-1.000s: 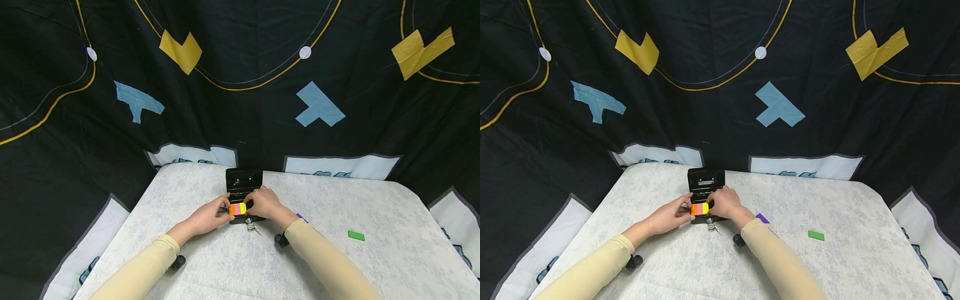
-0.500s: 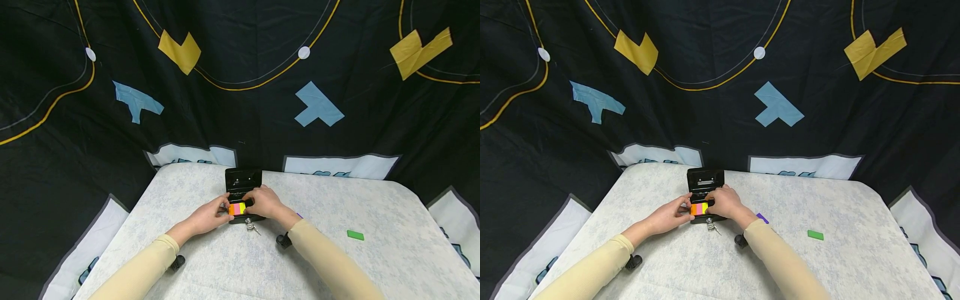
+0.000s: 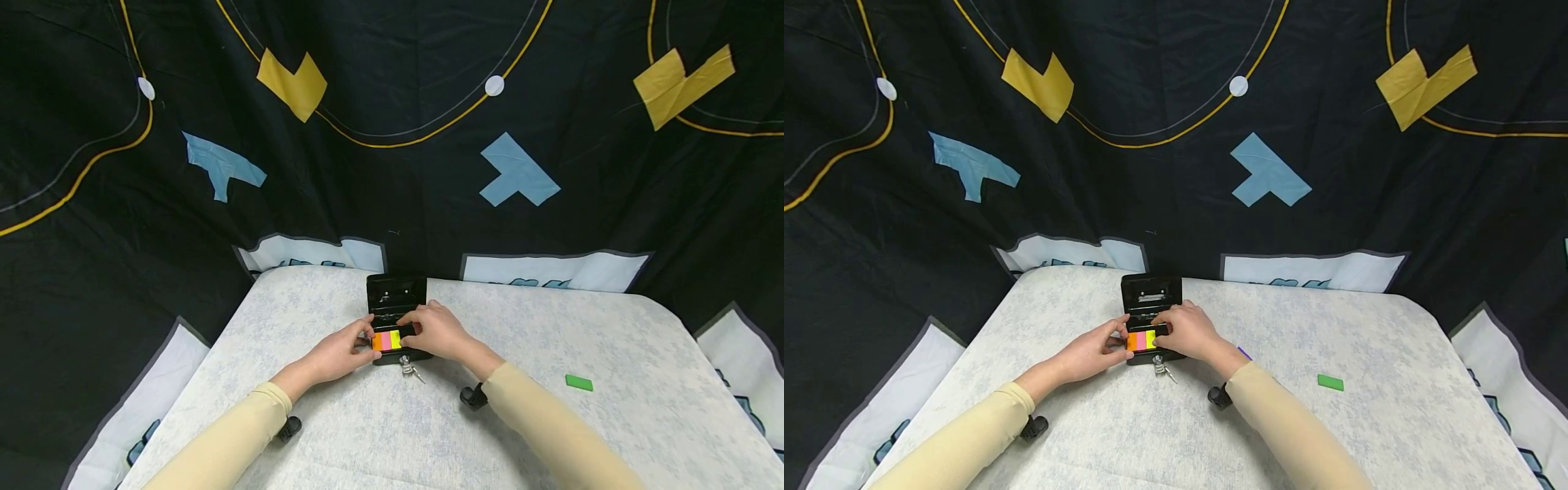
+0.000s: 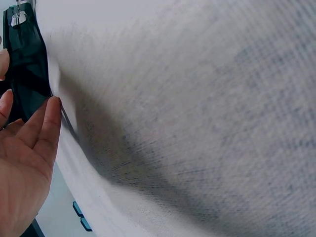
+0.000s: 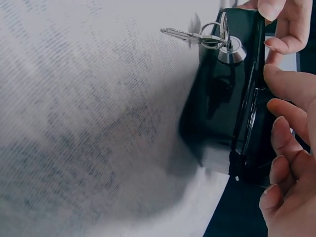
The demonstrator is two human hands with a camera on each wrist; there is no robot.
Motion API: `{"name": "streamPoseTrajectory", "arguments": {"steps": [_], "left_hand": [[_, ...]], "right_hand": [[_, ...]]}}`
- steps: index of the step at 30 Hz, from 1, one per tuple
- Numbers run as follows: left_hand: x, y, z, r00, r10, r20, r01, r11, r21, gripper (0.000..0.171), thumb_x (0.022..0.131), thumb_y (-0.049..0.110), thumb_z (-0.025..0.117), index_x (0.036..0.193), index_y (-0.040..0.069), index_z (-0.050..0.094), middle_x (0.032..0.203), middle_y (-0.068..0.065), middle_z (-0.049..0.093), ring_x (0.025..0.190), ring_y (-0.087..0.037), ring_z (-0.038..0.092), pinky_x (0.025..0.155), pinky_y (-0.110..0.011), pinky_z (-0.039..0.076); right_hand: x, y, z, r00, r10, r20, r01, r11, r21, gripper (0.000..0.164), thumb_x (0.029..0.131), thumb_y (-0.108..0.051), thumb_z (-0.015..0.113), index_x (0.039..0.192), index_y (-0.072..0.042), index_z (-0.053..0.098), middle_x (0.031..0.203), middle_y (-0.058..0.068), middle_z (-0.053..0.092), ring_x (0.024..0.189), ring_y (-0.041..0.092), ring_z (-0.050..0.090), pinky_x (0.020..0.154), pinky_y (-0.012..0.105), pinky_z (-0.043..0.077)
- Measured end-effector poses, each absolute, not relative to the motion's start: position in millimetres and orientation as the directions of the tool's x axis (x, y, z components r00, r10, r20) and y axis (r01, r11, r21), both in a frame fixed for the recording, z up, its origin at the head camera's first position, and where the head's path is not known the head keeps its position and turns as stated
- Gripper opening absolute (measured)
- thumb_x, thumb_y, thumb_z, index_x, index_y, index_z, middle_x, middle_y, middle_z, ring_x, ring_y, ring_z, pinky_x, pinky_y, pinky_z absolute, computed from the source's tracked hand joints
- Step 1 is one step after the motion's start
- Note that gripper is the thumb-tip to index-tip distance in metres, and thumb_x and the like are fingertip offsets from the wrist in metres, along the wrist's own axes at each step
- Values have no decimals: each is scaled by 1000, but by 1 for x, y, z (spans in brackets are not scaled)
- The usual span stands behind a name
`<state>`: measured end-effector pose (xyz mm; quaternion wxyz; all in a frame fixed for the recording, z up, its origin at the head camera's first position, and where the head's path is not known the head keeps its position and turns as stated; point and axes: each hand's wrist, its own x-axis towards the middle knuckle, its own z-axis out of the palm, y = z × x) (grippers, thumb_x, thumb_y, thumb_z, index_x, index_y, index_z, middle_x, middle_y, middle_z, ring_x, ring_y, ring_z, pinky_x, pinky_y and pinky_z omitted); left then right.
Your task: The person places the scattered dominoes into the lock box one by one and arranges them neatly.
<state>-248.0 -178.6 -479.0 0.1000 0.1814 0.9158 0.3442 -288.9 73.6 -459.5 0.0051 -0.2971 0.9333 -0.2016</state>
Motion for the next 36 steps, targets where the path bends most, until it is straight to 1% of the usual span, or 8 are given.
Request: {"name": "streamPoseTrajectory", "arguments": {"steps": [4, 12, 20, 27, 30, 36], "left_hand": [[-248, -179, -479, -915, 398, -62, 261, 702, 663, 34, 97, 41, 71, 116, 18, 54, 167, -4, 27, 120, -21, 64, 89, -36, 56], [-247, -178, -479, -914, 403, -40, 275, 690, 670, 30, 98, 37, 70, 113, 15, 54, 167, -5, 29, 117, -21, 66, 95, -40, 53], [-247, -177, -480, -914, 404, -28, 284, 688, 668, 30, 99, 36, 70, 112, 15, 54, 166, -4, 29, 119, -20, 65, 98, -40, 52], [-246, -178, -481, -915, 402, -23, 286, 688, 667, 29, 99, 35, 70, 111, 15, 54, 166, -5, 29, 117, -21, 66, 97, -40, 52], [-246, -178, -482, -914, 405, -20, 290, 686, 667, 29, 99, 34, 70, 111, 14, 54, 166, -6, 29, 114, -20, 67, 97, -40, 52], [-246, -178, -481, -914, 404, -26, 285, 687, 668, 28, 99, 34, 70, 111, 14, 54, 167, -5, 28, 111, -19, 68, 93, -39, 53]], "right_hand": [[-287, 79, -458, -821, -558, 122, -556, 732, -392, 38, 88, -37, 82, 121, -19, 76, 73, -10, 53, 78, 15, 44, 68, 34, 38], [-282, 97, -452, -831, -538, 145, -541, 718, -438, 38, 88, -33, 82, 121, -16, 76, 73, -9, 53, 80, 16, 43, 68, 34, 37], [-279, 121, -449, -852, -499, 158, -510, 724, -464, 41, 87, -35, 82, 123, -17, 75, 76, -11, 54, 84, 16, 43, 69, 34, 39], [-277, 141, -450, -850, -488, 198, -520, 718, -462, 37, 87, -33, 81, 121, -19, 76, 78, -14, 54, 84, 15, 43, 69, 33, 40], [-276, 149, -450, -863, -474, 178, -495, 715, -495, 37, 88, -33, 81, 122, -20, 75, 80, -14, 55, 86, 16, 44, 70, 34, 41], [-275, 170, -456, -882, -454, 125, -442, 707, -552, 41, 89, -32, 81, 127, -17, 73, 88, -13, 60, 93, 25, 52, 76, 37, 44]]}}
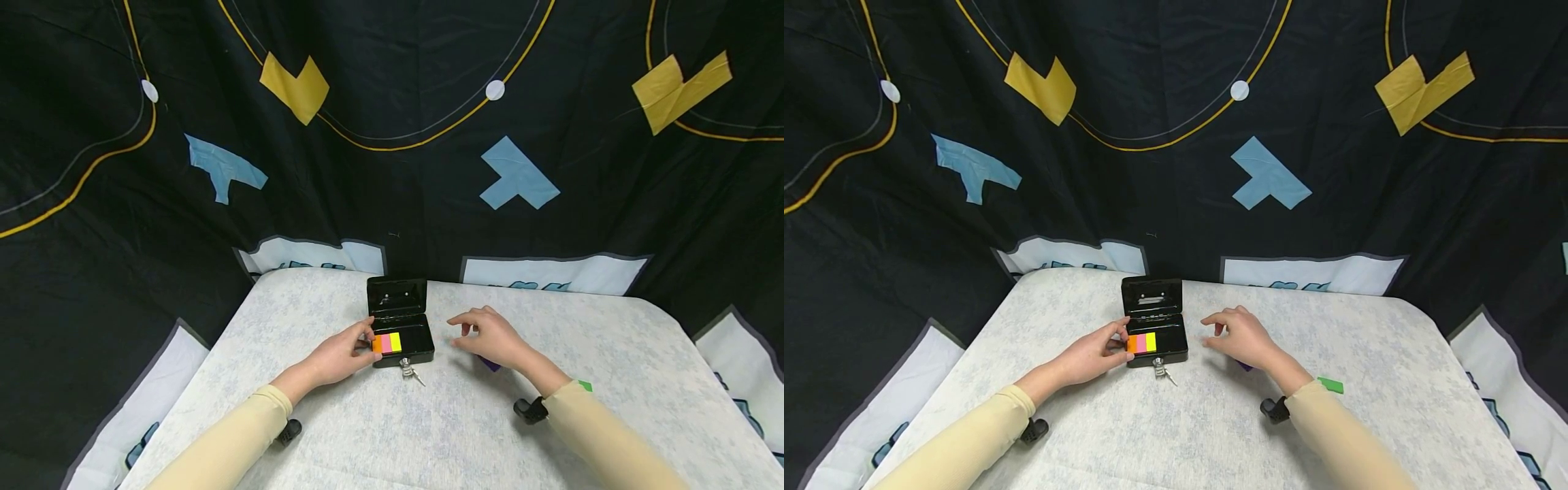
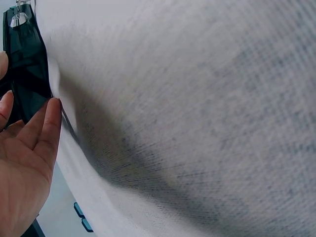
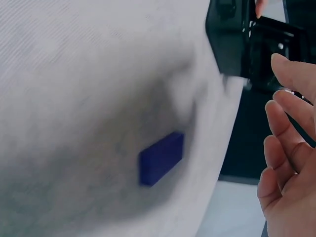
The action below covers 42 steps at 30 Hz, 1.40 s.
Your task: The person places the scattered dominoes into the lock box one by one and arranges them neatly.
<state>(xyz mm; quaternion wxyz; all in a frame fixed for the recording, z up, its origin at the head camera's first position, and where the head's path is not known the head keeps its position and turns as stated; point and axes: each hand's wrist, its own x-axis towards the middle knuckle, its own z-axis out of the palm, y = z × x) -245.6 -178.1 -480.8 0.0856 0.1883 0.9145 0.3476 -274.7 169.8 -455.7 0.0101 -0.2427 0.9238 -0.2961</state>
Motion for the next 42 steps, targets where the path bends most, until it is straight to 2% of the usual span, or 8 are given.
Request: {"name": "streamPoseTrajectory", "arguments": {"steps": [11, 19, 35, 42], "left_hand": [[-245, -177, -480, -916, 401, -23, 287, 693, 661, 27, 98, 33, 70, 111, 14, 55, 167, -5, 28, 116, -21, 67, 93, -39, 53], [-245, -178, -480, -917, 398, -24, 283, 693, 663, 28, 98, 33, 70, 112, 15, 55, 167, -4, 29, 120, -22, 64, 90, -37, 53], [-245, -177, -480, -918, 396, -22, 283, 692, 664, 28, 98, 33, 71, 112, 14, 55, 166, -4, 30, 120, -21, 65, 90, -37, 53], [-246, -176, -481, -921, 390, -19, 284, 700, 655, 28, 98, 35, 71, 110, 16, 56, 166, -5, 30, 117, -20, 66, 91, -38, 53]], "right_hand": [[-268, 201, -468, -901, -432, 49, -376, 717, -588, 43, 92, -28, 79, 132, -14, 70, 100, -4, 65, 94, 17, 51, 79, 40, 46], [-265, 218, -475, -910, -413, 10, -336, 725, -601, 46, 91, -29, 80, 133, -15, 68, 101, -6, 63, 95, 17, 53, 80, 39, 47], [-268, 242, -483, -879, -478, -4, -374, 693, -616, 48, 87, -27, 84, 128, -7, 70, 101, 0, 65, 87, 18, 53, 73, 34, 47], [-269, 245, -486, -887, -457, -59, -321, 705, -633, 50, 84, -29, 87, 128, -11, 71, 104, -2, 65, 94, 19, 56, 81, 39, 49]]}}
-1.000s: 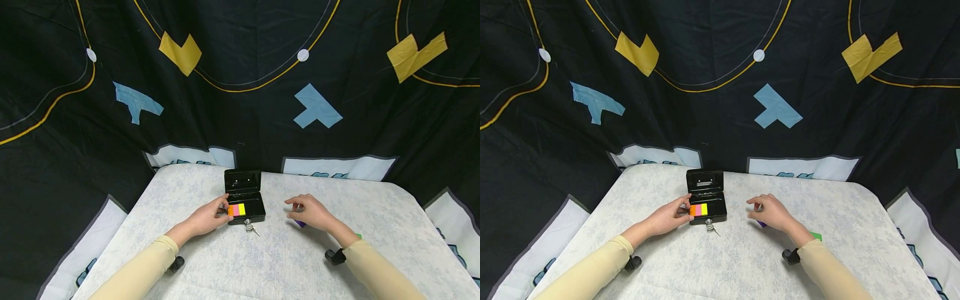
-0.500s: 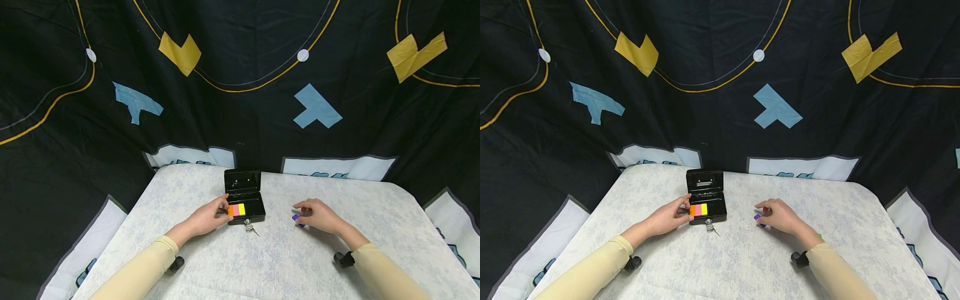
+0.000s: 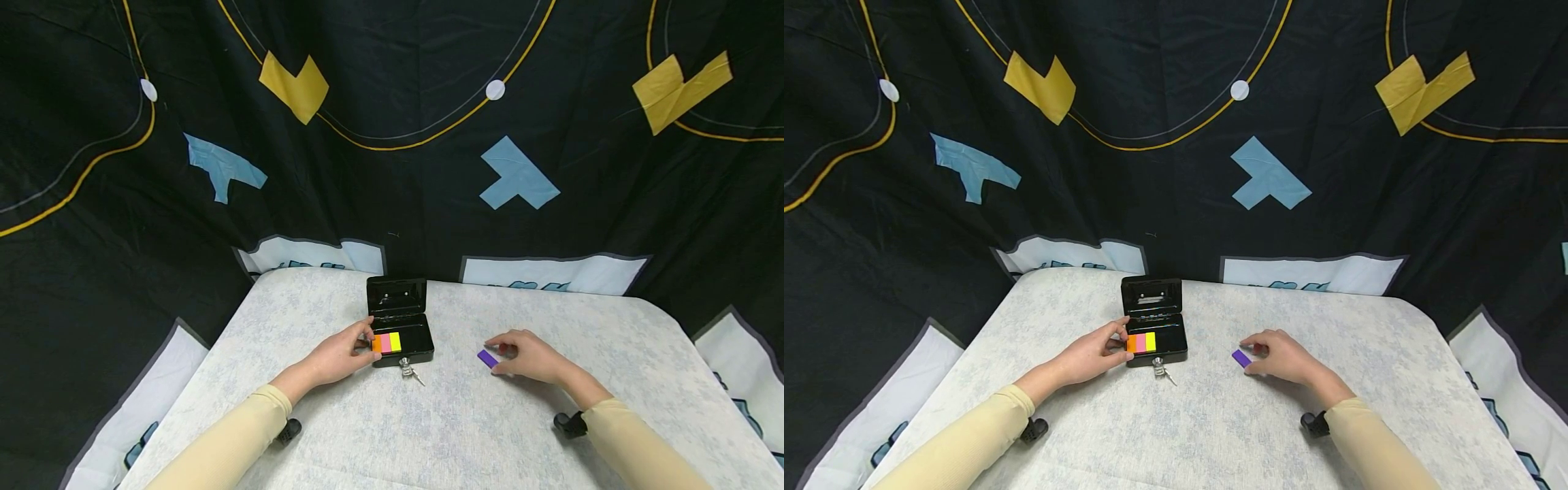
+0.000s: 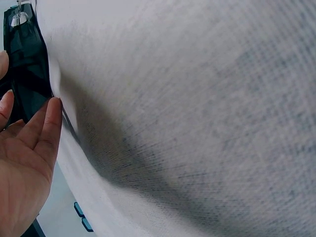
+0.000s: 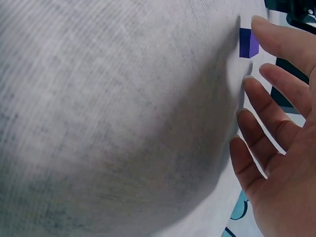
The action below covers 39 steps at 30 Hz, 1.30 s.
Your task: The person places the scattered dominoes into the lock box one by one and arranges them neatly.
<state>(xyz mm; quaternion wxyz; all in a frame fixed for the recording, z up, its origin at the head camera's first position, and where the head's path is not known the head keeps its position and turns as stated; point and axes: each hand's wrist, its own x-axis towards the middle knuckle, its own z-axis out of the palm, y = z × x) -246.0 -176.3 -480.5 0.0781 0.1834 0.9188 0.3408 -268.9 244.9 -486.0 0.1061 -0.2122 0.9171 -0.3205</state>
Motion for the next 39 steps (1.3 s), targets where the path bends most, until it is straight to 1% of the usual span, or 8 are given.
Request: {"name": "streamPoseTrajectory", "arguments": {"steps": [5, 12, 17, 27, 39], "left_hand": [[-246, -176, -481, -922, 387, -18, 282, 701, 655, 28, 98, 34, 71, 111, 16, 56, 166, -4, 30, 119, -21, 65, 91, -38, 53], [-246, -176, -481, -921, 389, -18, 284, 701, 654, 29, 97, 34, 71, 114, 16, 56, 166, -5, 29, 119, -20, 65, 92, -38, 53], [-246, -176, -481, -921, 390, -16, 286, 702, 653, 30, 97, 35, 72, 115, 16, 57, 166, -5, 30, 118, -20, 65, 93, -38, 53], [-246, -176, -481, -921, 390, -20, 284, 705, 650, 28, 98, 35, 71, 111, 16, 56, 166, -5, 29, 118, -20, 66, 94, -39, 53], [-246, -176, -480, -921, 388, -25, 278, 703, 654, 28, 98, 34, 72, 111, 16, 56, 167, -5, 29, 118, -20, 66, 93, -39, 53]], "right_hand": [[-269, 246, -487, -881, -467, -72, -319, 700, -638, 53, 83, -28, 87, 129, -10, 70, 108, -2, 65, 98, 20, 57, 84, 40, 49], [-267, 248, -485, -884, -458, -97, -312, 730, -608, 57, 83, -33, 87, 133, -14, 68, 111, -2, 64, 105, 21, 53, 88, 42, 47], [-267, 249, -483, -878, -467, -100, -320, 731, -603, 58, 82, -32, 88, 133, -14, 68, 112, -2, 64, 107, 22, 50, 88, 44, 46], [-269, 249, -486, -868, -487, -99, -338, 724, -601, 55, 83, -29, 87, 133, -16, 68, 109, -3, 61, 106, 22, 48, 87, 44, 45], [-269, 250, -486, -859, -504, -91, -357, 716, -600, 54, 84, -28, 86, 134, -20, 68, 107, -4, 60, 103, 22, 46, 84, 43, 44]]}}
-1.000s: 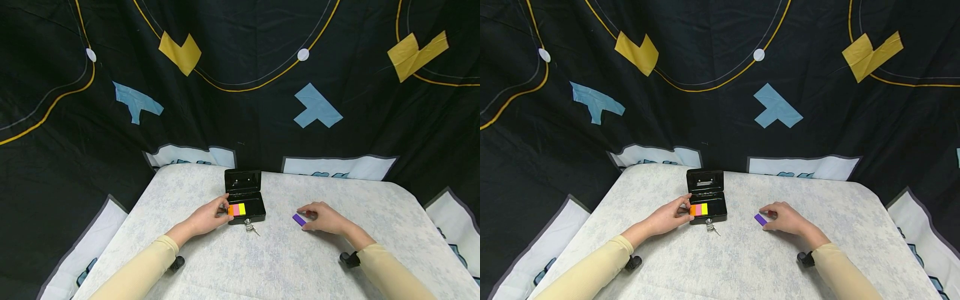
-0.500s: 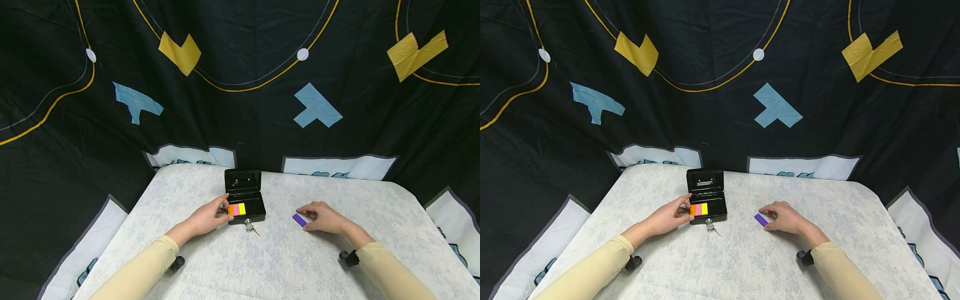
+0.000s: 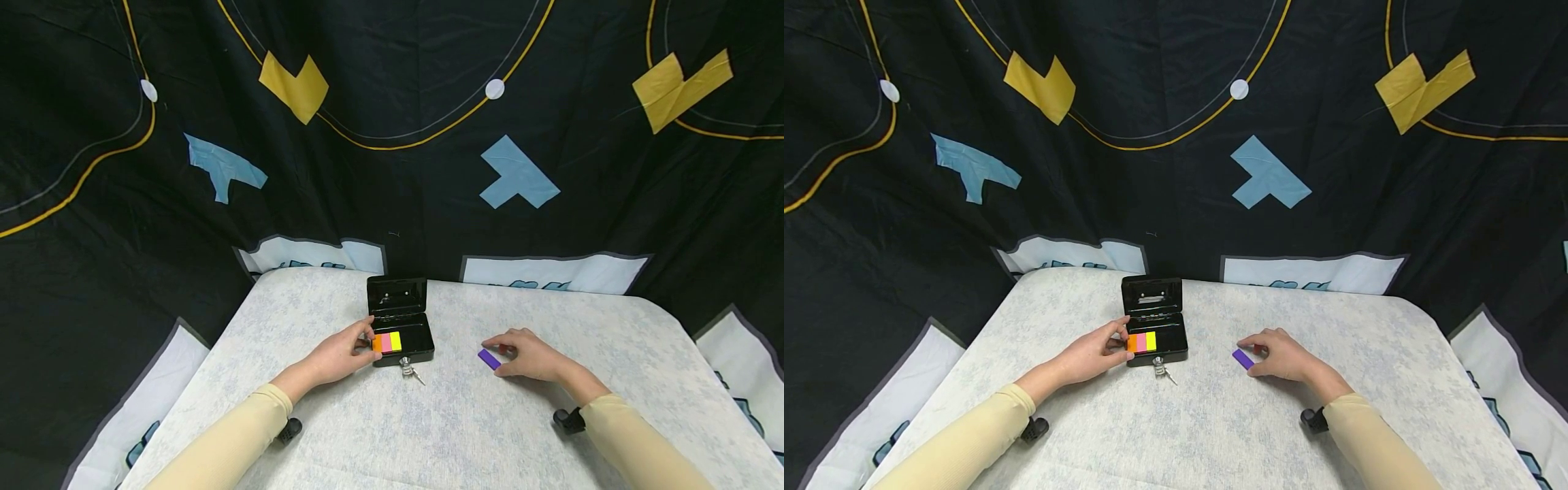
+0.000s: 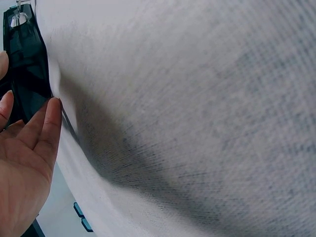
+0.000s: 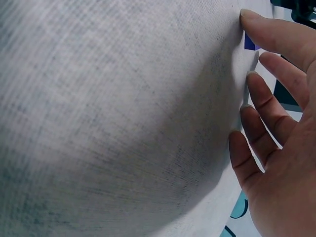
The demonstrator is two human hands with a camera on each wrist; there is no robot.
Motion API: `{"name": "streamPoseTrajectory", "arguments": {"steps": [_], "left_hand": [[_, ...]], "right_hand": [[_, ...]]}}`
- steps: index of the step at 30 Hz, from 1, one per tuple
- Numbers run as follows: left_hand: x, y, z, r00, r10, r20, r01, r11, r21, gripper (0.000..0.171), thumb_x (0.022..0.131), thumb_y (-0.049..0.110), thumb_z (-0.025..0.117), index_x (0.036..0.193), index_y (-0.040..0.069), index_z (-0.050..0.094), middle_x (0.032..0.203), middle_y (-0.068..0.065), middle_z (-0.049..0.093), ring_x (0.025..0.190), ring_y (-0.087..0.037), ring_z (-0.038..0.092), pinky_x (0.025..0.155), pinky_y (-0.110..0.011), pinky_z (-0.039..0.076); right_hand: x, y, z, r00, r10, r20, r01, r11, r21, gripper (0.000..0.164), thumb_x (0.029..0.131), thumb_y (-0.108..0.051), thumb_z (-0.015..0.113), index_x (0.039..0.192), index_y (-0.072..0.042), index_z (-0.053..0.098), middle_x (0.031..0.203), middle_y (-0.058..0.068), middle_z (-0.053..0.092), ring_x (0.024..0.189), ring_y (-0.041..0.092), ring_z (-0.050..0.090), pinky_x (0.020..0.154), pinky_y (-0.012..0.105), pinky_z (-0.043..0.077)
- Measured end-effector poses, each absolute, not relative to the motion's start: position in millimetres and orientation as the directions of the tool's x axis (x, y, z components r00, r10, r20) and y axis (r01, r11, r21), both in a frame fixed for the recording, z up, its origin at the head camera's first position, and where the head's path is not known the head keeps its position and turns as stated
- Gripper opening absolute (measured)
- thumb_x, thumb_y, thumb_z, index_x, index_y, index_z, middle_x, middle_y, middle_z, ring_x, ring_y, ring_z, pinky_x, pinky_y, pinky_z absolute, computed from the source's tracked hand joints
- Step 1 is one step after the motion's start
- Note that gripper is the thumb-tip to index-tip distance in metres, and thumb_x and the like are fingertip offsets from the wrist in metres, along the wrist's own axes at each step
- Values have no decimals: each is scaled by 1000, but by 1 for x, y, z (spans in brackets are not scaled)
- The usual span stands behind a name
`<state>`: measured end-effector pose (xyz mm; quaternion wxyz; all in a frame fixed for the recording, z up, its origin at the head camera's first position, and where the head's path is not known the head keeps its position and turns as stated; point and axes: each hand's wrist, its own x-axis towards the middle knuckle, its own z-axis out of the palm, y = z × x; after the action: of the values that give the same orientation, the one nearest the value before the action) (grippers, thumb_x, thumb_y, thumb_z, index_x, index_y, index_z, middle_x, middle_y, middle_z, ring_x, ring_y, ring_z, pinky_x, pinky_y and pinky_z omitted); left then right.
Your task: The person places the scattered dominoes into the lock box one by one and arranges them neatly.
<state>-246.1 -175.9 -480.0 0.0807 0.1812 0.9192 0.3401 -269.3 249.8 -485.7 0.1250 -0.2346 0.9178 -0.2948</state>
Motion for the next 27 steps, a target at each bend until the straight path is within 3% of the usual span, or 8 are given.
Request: {"name": "streamPoseTrajectory", "arguments": {"steps": [27], "left_hand": [[-245, -176, -479, -922, 386, -26, 277, 706, 652, 28, 98, 35, 71, 111, 16, 56, 166, -3, 30, 109, -17, 68, 89, -37, 53]], "right_hand": [[-267, 247, -483, -859, -502, -103, -355, 728, -586, 50, 84, -28, 86, 131, -22, 70, 111, -4, 61, 104, 21, 46, 84, 42, 44]]}}
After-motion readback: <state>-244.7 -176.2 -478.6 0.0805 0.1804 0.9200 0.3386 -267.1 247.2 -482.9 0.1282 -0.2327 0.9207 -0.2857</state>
